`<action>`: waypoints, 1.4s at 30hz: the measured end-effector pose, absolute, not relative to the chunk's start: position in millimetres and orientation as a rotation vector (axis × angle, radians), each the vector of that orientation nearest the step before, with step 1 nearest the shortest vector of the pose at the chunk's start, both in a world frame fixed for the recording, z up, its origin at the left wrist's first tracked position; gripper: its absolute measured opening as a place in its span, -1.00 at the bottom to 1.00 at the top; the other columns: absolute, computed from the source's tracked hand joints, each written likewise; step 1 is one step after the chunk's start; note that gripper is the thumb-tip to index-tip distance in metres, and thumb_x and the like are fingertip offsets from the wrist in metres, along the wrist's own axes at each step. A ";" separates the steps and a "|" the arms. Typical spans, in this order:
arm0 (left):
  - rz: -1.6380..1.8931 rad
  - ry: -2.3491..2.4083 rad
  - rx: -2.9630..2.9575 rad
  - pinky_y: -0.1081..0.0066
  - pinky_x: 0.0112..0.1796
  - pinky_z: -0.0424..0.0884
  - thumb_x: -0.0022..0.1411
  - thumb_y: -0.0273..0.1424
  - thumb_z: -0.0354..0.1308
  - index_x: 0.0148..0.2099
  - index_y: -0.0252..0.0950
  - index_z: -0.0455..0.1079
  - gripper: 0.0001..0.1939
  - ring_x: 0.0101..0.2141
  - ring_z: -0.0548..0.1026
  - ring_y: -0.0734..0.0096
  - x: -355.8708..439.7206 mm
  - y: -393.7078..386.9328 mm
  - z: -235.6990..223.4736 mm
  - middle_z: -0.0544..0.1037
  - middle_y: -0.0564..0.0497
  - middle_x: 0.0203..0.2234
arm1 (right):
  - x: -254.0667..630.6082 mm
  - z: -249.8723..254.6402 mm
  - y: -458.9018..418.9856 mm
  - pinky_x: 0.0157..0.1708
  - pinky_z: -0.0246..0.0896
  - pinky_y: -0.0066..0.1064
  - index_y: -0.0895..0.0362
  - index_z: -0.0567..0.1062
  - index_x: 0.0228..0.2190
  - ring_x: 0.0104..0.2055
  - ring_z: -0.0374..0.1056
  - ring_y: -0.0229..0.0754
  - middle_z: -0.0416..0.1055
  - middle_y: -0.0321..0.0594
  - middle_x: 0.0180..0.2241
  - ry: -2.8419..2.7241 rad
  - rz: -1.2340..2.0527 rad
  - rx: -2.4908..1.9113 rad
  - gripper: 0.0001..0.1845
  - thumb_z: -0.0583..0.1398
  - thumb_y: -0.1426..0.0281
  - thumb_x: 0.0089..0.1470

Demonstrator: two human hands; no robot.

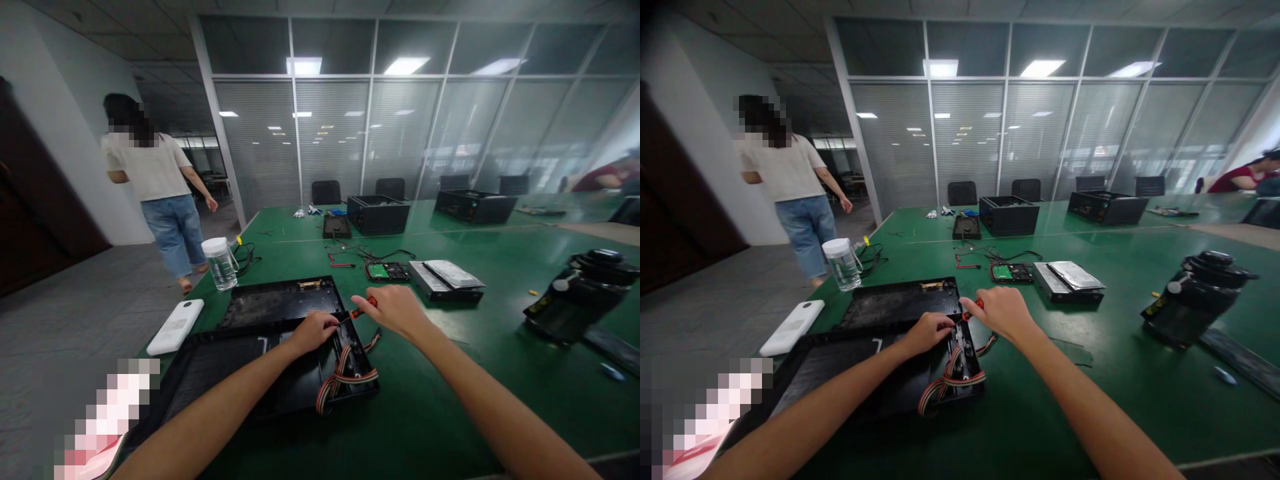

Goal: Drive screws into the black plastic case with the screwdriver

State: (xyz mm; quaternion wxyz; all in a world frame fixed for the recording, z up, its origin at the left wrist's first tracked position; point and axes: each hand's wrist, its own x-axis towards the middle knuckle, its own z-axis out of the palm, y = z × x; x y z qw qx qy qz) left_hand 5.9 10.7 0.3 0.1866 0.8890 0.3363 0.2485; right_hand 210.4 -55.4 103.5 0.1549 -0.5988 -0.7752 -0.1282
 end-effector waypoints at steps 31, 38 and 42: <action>0.699 0.985 2.525 0.48 -0.28 0.30 0.12 -0.49 0.10 -0.28 -0.33 0.47 -0.87 -0.38 0.44 0.42 4.2 7.6 0.9 0.52 0.00 -0.41 | 167.7 151.6 -34.9 -0.34 0.13 -0.30 0.20 0.44 -0.30 -0.26 0.39 0.05 0.47 0.06 -0.33 -2.519 -0.271 -1.764 -0.39 -0.19 0.02 0.15; 0.673 0.982 2.521 0.47 -0.26 0.30 0.14 -0.49 0.08 -0.28 -0.32 0.45 -0.87 -0.36 0.43 0.41 4.2 7.5 1.2 0.51 0.00 -0.41 | 177.9 147.5 -34.4 -0.39 0.06 -0.43 0.16 0.44 -0.28 -0.32 0.37 -0.12 0.47 -0.07 -0.35 -2.564 -0.052 -1.620 -0.53 -0.11 0.12 0.17; 0.661 0.966 2.538 0.45 -0.22 0.29 0.17 -0.49 0.04 -0.24 -0.32 0.42 -0.86 -0.32 0.42 0.40 3.9 4.8 3.3 0.50 0.00 -0.36 | 191.8 132.0 -26.7 -0.36 0.05 -0.40 0.19 0.44 -0.52 -0.36 0.35 -0.12 0.43 -0.03 -0.48 -2.331 -0.174 -1.650 -0.41 -0.16 0.07 0.17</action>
